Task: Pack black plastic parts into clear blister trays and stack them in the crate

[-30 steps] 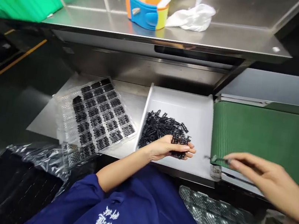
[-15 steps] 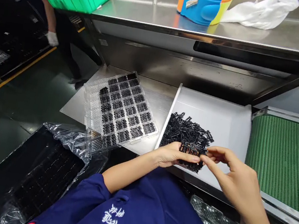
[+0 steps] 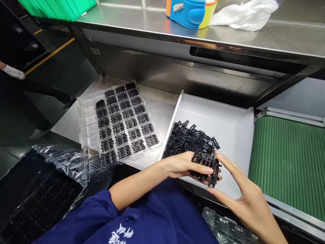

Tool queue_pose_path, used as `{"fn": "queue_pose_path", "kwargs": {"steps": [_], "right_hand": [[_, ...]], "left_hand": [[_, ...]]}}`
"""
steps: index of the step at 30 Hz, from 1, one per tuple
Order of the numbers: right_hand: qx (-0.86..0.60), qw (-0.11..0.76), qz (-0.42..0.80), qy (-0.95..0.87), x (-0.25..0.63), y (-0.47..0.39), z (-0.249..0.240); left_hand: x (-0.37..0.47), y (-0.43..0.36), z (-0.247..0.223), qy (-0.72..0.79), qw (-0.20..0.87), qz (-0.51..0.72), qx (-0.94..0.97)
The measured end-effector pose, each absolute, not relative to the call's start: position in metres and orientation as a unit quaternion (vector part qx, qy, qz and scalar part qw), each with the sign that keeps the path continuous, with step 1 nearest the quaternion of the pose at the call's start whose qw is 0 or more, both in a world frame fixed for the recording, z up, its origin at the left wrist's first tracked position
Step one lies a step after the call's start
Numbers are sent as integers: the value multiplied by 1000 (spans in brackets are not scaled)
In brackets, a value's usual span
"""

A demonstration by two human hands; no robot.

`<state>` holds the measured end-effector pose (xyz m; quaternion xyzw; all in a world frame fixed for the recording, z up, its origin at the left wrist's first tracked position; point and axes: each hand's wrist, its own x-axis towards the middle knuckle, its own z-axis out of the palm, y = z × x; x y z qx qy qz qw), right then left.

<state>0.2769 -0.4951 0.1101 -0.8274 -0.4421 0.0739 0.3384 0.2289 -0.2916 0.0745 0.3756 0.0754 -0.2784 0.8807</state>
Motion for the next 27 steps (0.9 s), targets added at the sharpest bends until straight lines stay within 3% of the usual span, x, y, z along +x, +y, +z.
{"fn": "queue_pose_path", "kwargs": {"steps": [17,27], "right_hand": [[-844,326,-7,-426,298,-525,91],[-828,331,26,-451,293,-499,109]], "left_hand": [[257,-361,70,84,891,-236,378],[237,-315,67,13,897,-278,345]]}}
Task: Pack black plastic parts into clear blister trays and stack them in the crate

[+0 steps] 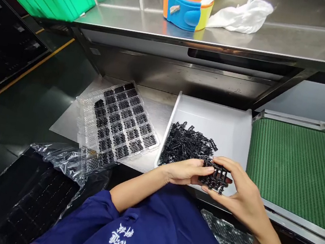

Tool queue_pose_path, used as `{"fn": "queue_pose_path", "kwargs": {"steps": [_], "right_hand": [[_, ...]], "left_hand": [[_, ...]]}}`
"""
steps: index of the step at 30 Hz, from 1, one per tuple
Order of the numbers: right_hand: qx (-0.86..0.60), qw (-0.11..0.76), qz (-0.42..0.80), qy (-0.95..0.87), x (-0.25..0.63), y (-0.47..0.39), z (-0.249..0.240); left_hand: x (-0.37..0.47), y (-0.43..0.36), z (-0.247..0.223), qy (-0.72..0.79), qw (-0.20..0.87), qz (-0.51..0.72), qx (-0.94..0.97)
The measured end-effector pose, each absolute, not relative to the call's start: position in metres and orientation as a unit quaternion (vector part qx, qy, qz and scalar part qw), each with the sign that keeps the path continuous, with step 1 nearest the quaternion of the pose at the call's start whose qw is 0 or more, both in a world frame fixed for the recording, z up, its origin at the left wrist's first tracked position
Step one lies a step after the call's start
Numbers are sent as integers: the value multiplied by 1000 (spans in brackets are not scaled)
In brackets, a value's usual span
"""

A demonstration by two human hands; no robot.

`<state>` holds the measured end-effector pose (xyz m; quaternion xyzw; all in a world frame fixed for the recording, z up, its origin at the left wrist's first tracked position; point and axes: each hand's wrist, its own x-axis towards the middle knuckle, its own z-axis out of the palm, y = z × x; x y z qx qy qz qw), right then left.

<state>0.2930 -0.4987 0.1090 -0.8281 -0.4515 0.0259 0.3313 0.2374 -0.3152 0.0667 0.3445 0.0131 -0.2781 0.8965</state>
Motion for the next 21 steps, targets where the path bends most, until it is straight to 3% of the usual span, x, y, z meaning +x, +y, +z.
{"fn": "queue_pose_path", "kwargs": {"steps": [13,21], "right_hand": [[-798,335,26,-501,276,-447,103],[-823,332,3,-460,274,-458,79]], "left_hand": [[212,-272,64,64,890,-286,348],[220,-292,73,142,902,-243,327]]}}
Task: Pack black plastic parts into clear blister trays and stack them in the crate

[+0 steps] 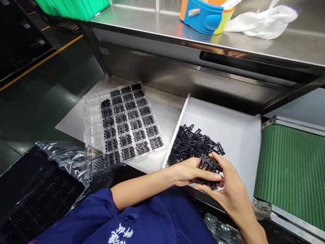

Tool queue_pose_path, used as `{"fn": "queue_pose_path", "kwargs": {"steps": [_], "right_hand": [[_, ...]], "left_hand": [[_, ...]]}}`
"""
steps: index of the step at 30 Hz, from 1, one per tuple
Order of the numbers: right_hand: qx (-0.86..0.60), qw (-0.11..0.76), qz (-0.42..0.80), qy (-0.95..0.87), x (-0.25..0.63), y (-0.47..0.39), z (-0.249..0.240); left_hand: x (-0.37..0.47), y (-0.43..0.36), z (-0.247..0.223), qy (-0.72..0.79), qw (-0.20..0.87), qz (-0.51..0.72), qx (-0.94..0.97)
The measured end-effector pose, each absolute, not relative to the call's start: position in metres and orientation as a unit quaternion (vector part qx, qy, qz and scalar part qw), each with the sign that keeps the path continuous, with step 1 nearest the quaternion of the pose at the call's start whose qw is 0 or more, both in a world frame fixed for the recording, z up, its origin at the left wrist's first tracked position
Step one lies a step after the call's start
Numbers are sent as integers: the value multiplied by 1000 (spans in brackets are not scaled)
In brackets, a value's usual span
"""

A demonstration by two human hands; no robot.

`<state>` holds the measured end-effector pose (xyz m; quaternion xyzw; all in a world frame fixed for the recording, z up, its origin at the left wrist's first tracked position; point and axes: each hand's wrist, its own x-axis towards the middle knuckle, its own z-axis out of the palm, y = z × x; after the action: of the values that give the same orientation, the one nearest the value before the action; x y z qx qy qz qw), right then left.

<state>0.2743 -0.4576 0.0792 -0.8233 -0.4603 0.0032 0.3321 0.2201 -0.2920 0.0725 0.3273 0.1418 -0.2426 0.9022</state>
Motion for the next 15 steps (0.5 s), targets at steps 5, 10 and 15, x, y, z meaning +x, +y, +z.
{"fn": "queue_pose_path", "kwargs": {"steps": [5,10,15], "right_hand": [[-831,328,41,-448,287,-486,85],[-832,324,2,-451,304,-515,93],[-843,346,6,-411,311,-544,92]], "left_hand": [[235,-317,77,138,898,-240,341],[256,-350,81,115,898,-251,341],[282,-369,76,64,861,-354,359]]}}
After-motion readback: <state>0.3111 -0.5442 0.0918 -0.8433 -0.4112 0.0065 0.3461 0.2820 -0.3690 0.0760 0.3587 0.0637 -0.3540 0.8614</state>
